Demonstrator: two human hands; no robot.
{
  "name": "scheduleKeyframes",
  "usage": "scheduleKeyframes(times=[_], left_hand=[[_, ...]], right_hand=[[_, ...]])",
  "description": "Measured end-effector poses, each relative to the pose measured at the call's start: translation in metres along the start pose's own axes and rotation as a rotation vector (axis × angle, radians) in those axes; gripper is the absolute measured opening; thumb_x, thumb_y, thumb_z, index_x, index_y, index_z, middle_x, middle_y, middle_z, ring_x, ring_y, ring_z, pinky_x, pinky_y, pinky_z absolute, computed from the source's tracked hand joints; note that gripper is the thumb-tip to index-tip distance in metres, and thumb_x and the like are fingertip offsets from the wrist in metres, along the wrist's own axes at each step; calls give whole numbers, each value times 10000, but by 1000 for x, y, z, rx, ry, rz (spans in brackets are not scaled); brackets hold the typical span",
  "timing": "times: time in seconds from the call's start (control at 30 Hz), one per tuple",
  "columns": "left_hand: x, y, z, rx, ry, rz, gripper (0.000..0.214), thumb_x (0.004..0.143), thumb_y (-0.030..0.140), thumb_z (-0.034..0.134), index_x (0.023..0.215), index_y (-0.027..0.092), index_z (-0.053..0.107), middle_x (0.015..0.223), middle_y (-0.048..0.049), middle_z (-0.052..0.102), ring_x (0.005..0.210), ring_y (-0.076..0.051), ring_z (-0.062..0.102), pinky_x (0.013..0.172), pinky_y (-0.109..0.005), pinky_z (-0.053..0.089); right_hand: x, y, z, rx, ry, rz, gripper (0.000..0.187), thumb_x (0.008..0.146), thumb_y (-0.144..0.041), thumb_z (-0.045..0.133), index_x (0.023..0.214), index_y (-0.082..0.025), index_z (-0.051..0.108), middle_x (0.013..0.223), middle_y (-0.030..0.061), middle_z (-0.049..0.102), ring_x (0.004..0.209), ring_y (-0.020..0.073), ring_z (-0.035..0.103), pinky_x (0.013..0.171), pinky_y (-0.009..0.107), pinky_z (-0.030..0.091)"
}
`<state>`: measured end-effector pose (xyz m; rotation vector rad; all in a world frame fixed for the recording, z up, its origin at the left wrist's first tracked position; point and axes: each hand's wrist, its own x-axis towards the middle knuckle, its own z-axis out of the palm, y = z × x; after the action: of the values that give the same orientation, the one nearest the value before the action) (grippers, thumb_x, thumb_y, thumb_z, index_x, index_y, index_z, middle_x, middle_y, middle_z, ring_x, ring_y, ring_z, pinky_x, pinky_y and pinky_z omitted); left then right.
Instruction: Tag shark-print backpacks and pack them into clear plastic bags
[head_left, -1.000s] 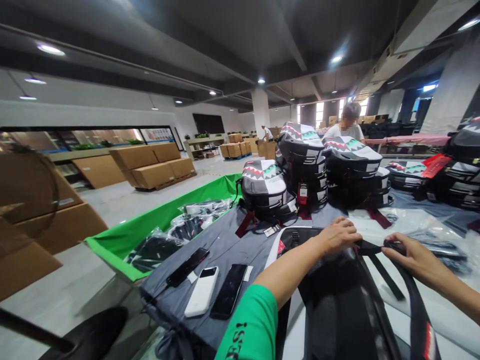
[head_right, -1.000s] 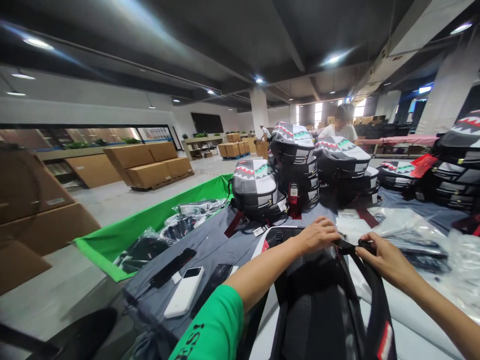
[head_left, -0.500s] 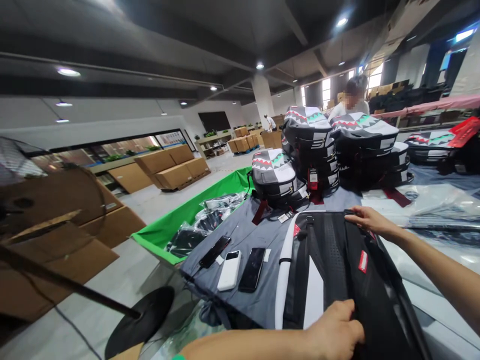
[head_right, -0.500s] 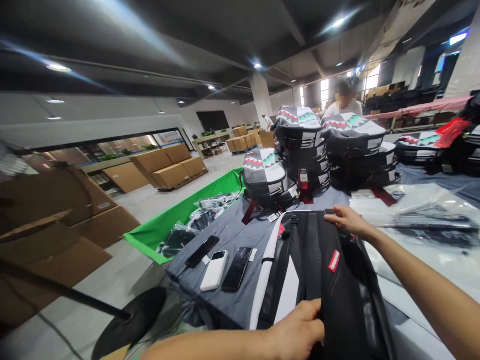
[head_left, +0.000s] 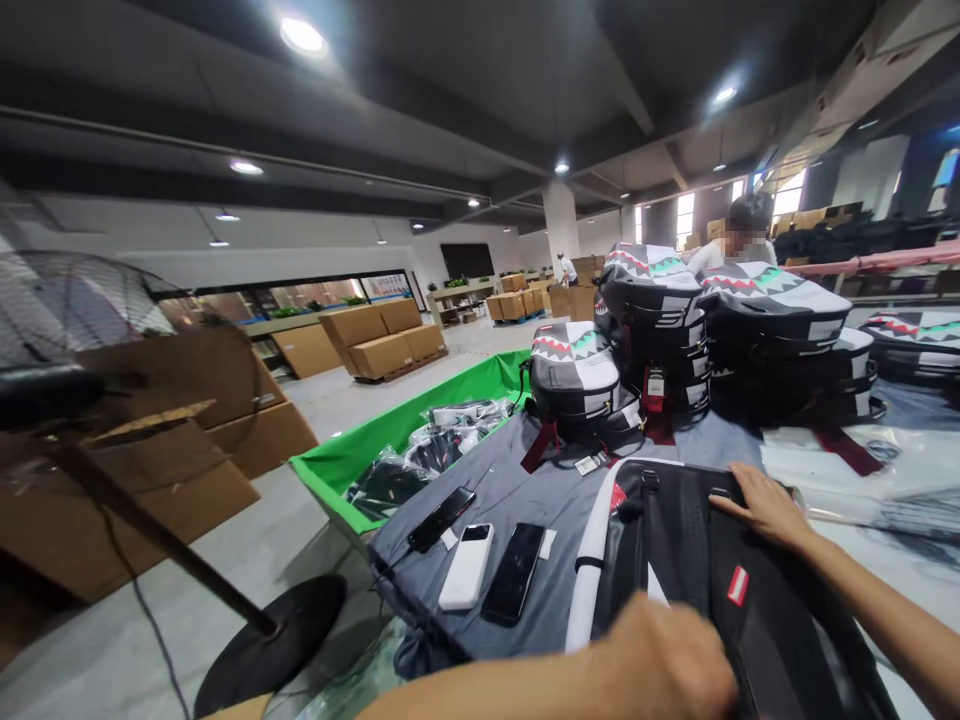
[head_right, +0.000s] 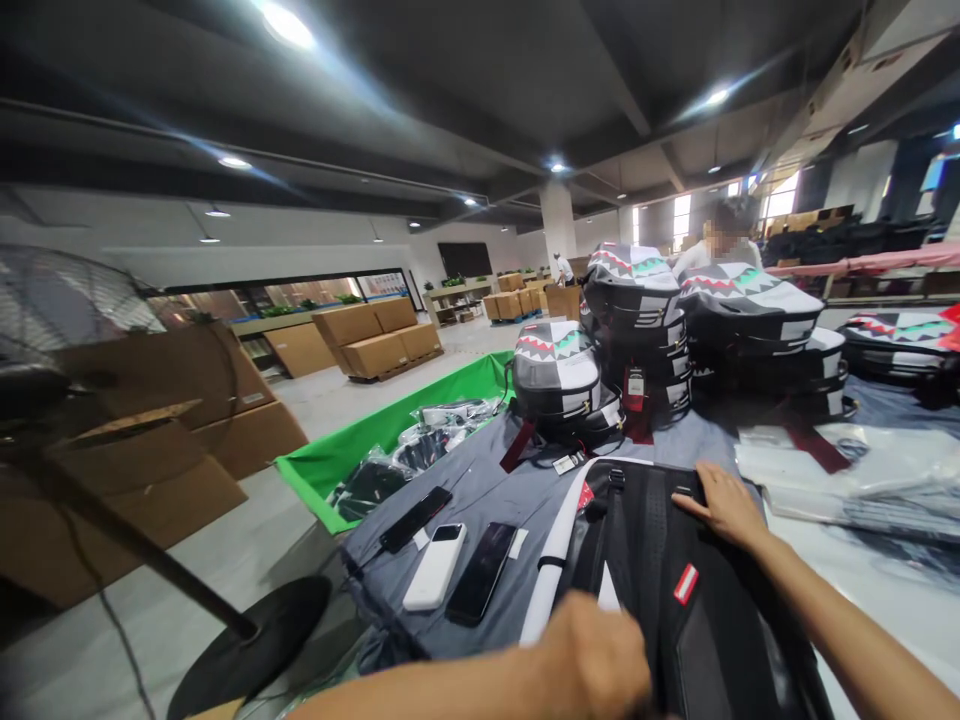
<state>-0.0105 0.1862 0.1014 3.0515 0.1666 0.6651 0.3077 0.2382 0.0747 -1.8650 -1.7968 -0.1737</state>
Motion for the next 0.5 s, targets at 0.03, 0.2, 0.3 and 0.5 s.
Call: scheduleKeyframes(times=[0.03,0.2,0.3,0.5], left_hand=[[8,-27,-8,27,34,-72,389,998,490,540,1065,141,698,1094,-147,709,1035,-275,693,903,-442,581],[59,-139,-9,9,15,-540,752,880,577,675,1422,91,487,1531,-244,471,1451,-376,421,1156,-535,411],[67,-155,17,-54,-50,-522,771,793,488,795,1411,152,480,1504,-191,512,1432,-345,449,1179,-519,385],[15,-116,52,23,120,-503,447,859,260,706,1266,214,527,1257,-107,613,1215,-290,579,1060,-485,487]], right_hand=[[-2,1,6,-13,9,-5,805,805,-861,381,1164,-193,648,1256,224,660,1174,412,620,1007,593,485],[-11,3,21,-24,124,-74,618,892,-732,453,1181,-207,606,1164,159,701,1080,330,677,949,487,551],[-24,0,25,-31,292,-170,528,936,-662,468,1149,-196,596,1066,154,713,1009,330,697,892,484,577],[-75,-25,32,-148,475,-316,373,988,-475,525,1231,-197,578,1091,140,715,1035,311,693,925,470,570]])
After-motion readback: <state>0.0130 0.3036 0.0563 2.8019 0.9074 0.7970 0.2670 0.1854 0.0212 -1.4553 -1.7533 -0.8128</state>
